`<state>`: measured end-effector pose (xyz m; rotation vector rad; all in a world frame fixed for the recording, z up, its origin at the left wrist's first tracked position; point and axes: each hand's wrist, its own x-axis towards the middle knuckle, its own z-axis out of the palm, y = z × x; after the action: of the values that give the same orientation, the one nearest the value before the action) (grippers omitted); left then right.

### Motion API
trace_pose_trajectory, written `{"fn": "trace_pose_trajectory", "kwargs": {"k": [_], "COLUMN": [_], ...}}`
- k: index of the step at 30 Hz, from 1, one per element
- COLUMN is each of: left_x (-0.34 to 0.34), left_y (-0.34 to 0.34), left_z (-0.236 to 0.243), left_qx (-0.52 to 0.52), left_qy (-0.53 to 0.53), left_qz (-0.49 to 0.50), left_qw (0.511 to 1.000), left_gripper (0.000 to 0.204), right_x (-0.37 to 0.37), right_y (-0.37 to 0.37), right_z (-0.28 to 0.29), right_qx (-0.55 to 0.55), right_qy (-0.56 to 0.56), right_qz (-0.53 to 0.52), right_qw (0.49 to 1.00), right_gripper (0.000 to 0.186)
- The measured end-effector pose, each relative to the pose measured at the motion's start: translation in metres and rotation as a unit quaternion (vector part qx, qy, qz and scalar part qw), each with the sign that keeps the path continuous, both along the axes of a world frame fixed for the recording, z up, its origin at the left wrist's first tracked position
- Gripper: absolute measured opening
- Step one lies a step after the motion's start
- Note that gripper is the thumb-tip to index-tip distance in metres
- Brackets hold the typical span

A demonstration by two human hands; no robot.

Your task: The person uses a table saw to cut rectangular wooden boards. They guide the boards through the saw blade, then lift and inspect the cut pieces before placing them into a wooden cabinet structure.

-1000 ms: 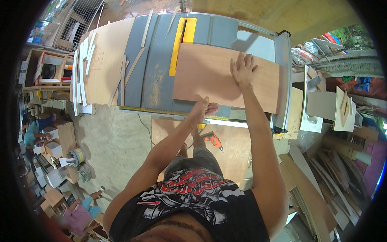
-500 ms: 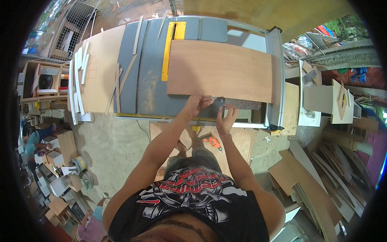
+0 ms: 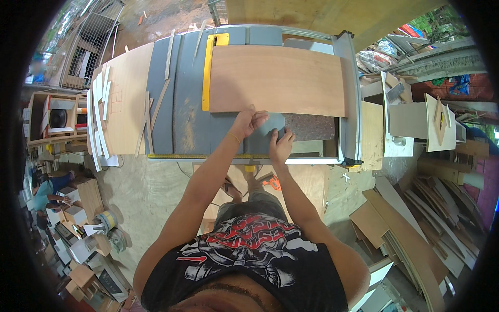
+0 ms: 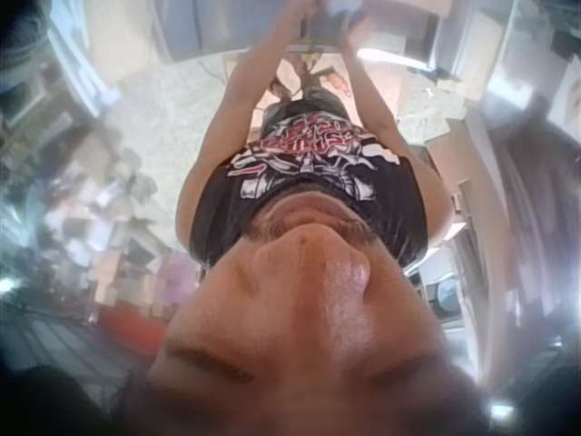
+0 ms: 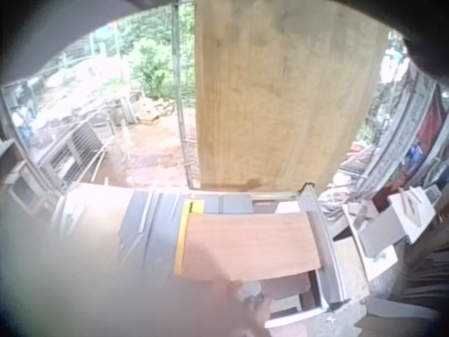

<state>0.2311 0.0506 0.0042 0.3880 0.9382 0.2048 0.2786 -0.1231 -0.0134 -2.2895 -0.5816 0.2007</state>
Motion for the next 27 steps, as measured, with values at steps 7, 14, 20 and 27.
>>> {"fn": "trace_pose_trajectory", "kwargs": {"k": [7,14,20,27], "left_x": [0.017,0.033,0.049,0.064], "left_y": [0.019,0.044,0.06,0.084], "left_z": [-0.002,-0.005,0.005,-0.004], "left_qx": [0.02,0.034,0.041,0.043], "left_qy": [0.003,-0.003,0.008,-0.01], "left_qz": [0.001,0.008,0.009,0.018], "left_qw": [1.0,0.999,0.999,0.999], "left_gripper": [0.061,0.062,0.06,0.055], "right_x": [0.0,-0.004,-0.004,-0.005], "right_y": [0.005,0.008,0.007,0.007], "right_z": [0.004,0.008,0.006,0.008], "right_qx": [-0.082,-0.103,-0.085,-0.075], "right_qy": [0.028,-0.008,-0.038,-0.053], "right_qz": [-0.013,-0.011,-0.009,-0.003], "right_qw": [0.996,0.995,0.996,0.996], "right_gripper": [0.055,0.052,0.047,0.046]}}
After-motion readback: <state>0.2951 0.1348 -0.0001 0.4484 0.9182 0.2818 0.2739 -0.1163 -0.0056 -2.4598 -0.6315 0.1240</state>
